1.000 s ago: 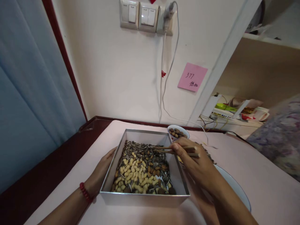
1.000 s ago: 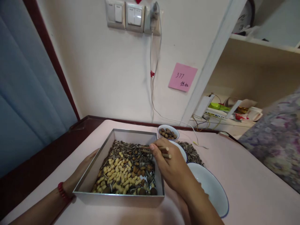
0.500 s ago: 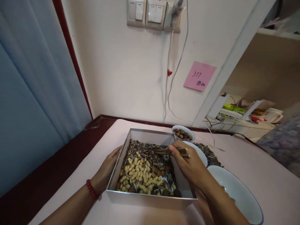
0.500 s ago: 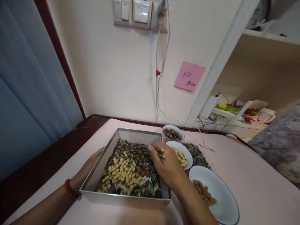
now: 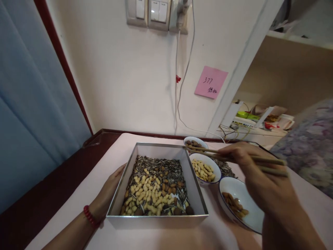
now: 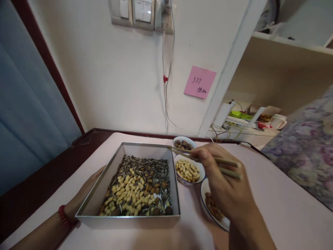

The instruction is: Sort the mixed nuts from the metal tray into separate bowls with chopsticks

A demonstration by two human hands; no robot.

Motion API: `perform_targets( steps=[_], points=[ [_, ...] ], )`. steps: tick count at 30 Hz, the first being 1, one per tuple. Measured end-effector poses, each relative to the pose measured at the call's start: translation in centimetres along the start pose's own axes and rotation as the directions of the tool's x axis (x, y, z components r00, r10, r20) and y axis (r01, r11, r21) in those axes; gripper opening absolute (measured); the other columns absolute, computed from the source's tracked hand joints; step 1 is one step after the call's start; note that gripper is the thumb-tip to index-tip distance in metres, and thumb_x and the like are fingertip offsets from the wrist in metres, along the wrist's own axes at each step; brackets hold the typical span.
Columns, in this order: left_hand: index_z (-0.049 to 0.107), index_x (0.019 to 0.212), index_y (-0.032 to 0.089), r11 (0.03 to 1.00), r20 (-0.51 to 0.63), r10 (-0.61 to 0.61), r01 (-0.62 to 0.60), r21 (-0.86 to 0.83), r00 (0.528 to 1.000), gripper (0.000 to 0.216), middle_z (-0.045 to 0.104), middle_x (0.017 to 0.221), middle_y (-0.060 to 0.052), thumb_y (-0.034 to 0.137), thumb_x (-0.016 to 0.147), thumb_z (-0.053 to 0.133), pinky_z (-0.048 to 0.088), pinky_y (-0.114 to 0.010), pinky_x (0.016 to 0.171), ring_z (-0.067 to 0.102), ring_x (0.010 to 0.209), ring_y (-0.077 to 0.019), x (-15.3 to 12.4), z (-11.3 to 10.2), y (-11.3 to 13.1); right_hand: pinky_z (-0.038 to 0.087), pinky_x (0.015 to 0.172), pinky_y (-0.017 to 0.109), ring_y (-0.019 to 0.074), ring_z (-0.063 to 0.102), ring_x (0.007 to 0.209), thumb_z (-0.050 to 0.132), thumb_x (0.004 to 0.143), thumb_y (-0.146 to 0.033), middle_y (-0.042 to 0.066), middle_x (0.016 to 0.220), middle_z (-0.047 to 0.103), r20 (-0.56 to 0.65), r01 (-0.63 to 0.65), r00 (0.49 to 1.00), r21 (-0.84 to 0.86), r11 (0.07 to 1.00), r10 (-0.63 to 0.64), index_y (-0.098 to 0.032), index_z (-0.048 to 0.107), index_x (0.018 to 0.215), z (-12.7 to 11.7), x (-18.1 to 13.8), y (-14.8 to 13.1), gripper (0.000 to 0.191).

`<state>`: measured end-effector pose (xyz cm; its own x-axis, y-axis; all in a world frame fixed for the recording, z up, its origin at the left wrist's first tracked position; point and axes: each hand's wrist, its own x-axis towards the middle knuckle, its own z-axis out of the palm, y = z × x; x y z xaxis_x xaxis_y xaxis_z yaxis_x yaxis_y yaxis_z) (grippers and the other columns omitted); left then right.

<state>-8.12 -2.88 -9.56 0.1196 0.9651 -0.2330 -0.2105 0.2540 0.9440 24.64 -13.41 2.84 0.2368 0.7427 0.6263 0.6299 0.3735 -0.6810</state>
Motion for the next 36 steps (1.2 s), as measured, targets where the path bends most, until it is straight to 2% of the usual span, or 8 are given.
perform_targets(
  steps=[5,9,15,19,23,26,29,36],
  points=[
    [0.053,0.136,0.015,0.997,0.009,-0.047,0.047,0.063,0.999,0.075,0.079,0.099,-0.008,0.047,0.072,0.077,0.059,-0.034,0.076,0.075,0.087,-0.0294,-0.2,0.1,0.6,0.053,0.078,0.041,0.0237,0.069,0.082,0.058,0.092,-0.045,0.002,0.085,0.070,-0.334,-0.058,0.942,-0.054,0.997,0.037,-0.028,0.072,0.087,-3.8,0.6,1.6,0.023],
    [0.052,0.136,0.015,0.992,0.000,-0.064,0.064,0.107,0.998,0.079,0.078,0.102,-0.008,0.048,0.069,0.079,0.059,-0.032,0.073,0.073,0.092,-0.0299,0.1,-0.3,0.5,0.054,0.078,0.046,0.0257,0.068,0.080,0.060,0.089,-0.050,0.003,0.089,0.069,-0.370,-0.137,0.923,-0.050,0.989,0.110,-0.029,0.071,0.087,-4.8,1.0,2.8,0.024],
    [0.057,0.130,0.017,0.995,-0.007,-0.045,0.046,0.087,0.999,0.074,0.077,0.107,-0.007,0.043,0.066,0.083,0.058,-0.028,0.074,0.072,0.096,-0.0289,1.3,-1.3,-0.4,0.057,0.075,0.042,0.0215,0.069,0.075,0.060,0.092,-0.041,0.002,0.083,0.068,-0.412,0.030,0.911,0.066,0.997,0.000,-0.025,0.072,0.084,-3.4,0.7,0.9,0.022],
    [0.057,0.130,0.014,0.997,-0.028,-0.062,0.063,0.034,0.998,0.076,0.079,0.099,-0.008,0.041,0.064,0.083,0.059,-0.030,0.071,0.074,0.088,-0.0289,0.3,-0.2,0.5,0.056,0.078,0.036,0.0196,0.068,0.086,0.057,0.095,-0.041,0.001,0.091,0.069,-0.269,0.040,0.963,0.123,0.992,-0.006,-0.028,0.073,0.089,-2.5,0.3,0.2,0.021],
    [0.057,0.132,0.014,0.999,0.026,-0.040,0.040,0.009,0.999,0.077,0.079,0.094,-0.007,0.034,0.063,0.085,0.059,-0.031,0.072,0.075,0.084,-0.0288,-0.3,0.3,0.8,0.053,0.069,0.027,0.0175,0.066,0.087,0.054,0.096,-0.043,0.001,0.092,0.070,-0.008,0.013,1.000,0.049,0.999,-0.013,-0.028,0.073,0.092,-1.4,0.0,0.1,0.025],
    [0.053,0.137,0.016,0.999,0.049,-0.044,0.044,0.001,0.998,0.079,0.080,0.091,-0.005,0.028,0.064,0.084,0.058,-0.032,0.071,0.075,0.083,-0.0288,-0.2,0.0,0.3,0.048,0.068,0.027,0.0166,0.063,0.085,0.050,0.098,-0.045,0.000,0.089,0.068,0.216,-0.050,0.975,-0.001,0.999,0.049,-0.026,0.070,0.091,0.0,-0.1,-0.1,0.028],
    [0.052,0.138,0.017,0.998,0.039,-0.061,0.061,-0.013,0.997,0.074,0.079,0.093,-0.006,0.037,0.071,0.079,0.059,-0.032,0.068,0.075,0.083,-0.0292,0.1,-0.2,0.0,0.042,0.066,0.029,0.0149,0.057,0.075,0.047,0.099,-0.045,-0.001,0.078,0.061,0.385,-0.084,0.918,-0.036,0.996,0.091,-0.022,0.063,0.081,1.8,-0.3,-0.5,0.033],
    [0.058,0.131,0.015,0.999,0.017,-0.033,0.033,-0.014,0.999,0.067,0.076,0.110,-0.012,0.043,0.073,0.077,0.060,-0.034,0.076,0.074,0.094,-0.0301,-0.7,0.8,0.7,0.037,0.068,0.029,0.0151,0.051,0.071,0.044,0.099,-0.043,-0.001,0.075,0.055,0.436,-0.059,0.895,-0.103,0.993,0.098,-0.021,0.057,0.076,4.5,-0.5,0.0,0.035]
  ],
)
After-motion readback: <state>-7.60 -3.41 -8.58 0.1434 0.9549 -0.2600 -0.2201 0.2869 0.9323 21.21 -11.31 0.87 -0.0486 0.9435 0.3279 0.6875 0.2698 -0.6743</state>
